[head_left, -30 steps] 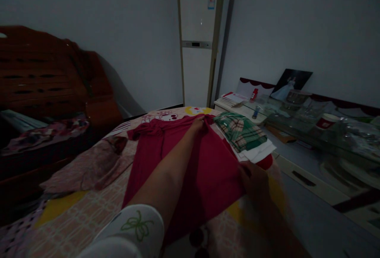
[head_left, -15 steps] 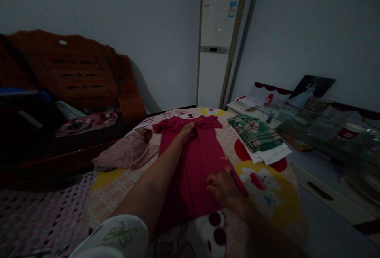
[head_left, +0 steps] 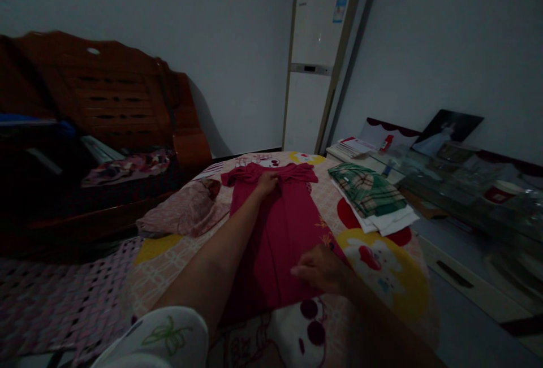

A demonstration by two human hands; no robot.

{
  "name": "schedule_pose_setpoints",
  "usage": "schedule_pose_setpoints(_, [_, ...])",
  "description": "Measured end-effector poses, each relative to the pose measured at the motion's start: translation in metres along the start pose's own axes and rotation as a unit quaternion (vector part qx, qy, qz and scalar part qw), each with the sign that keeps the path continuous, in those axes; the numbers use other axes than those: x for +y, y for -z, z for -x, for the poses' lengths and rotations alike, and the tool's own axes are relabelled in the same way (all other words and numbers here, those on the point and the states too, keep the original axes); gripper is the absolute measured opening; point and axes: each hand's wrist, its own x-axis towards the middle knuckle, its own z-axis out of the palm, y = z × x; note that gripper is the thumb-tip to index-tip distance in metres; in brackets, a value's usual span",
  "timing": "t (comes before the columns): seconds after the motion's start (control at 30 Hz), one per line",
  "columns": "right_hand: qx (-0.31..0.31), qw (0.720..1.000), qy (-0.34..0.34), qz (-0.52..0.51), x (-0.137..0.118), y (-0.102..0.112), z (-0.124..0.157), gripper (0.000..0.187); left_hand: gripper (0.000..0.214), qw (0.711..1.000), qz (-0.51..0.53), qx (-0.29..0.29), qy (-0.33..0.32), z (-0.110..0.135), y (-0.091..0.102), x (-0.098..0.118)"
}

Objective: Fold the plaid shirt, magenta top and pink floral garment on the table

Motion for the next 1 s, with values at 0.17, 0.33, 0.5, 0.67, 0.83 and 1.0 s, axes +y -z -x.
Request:
schedule_pose_setpoints(0.17, [0.038,0.998,0.02,-0.039,0.017,0.012,0.001,0.038,0.038,0.968,-0.238,-0.027,-0.077,0.024,-0.012,0.016])
schedule_pose_setpoints(0.33, [-0.033,0.998,-0.02,-0.047,0.023,0.012,0.002,0.014,0.059,0.867,-0.43,-0.207,-0.143,0.072,-0.038,0.002])
schedule_pose_setpoints(0.5, [0.105,0.986,-0.043,-0.122,0.03,0.027,-0.002,0.016,0.069,0.839,-0.483,-0.22,-0.121,0.087,-0.036,-0.008])
schedule_pose_setpoints(0.67, [0.113,0.981,-0.12,-0.1,0.047,0.038,-0.005,0.01,0.079,0.834,-0.479,-0.249,-0.115,0.09,-0.021,-0.003])
schedule_pose_setpoints(0.83, [0.116,0.98,-0.108,-0.12,0.041,0.03,0.005,0.015,0.097,0.851,-0.44,-0.257,-0.128,0.107,-0.004,0.0])
schedule_pose_setpoints(1.0, [0.025,0.999,-0.039,0.01,0.023,0.013,0.013,0.016,0.097,0.844,-0.456,-0.264,-0.102,0.123,0.004,0.0])
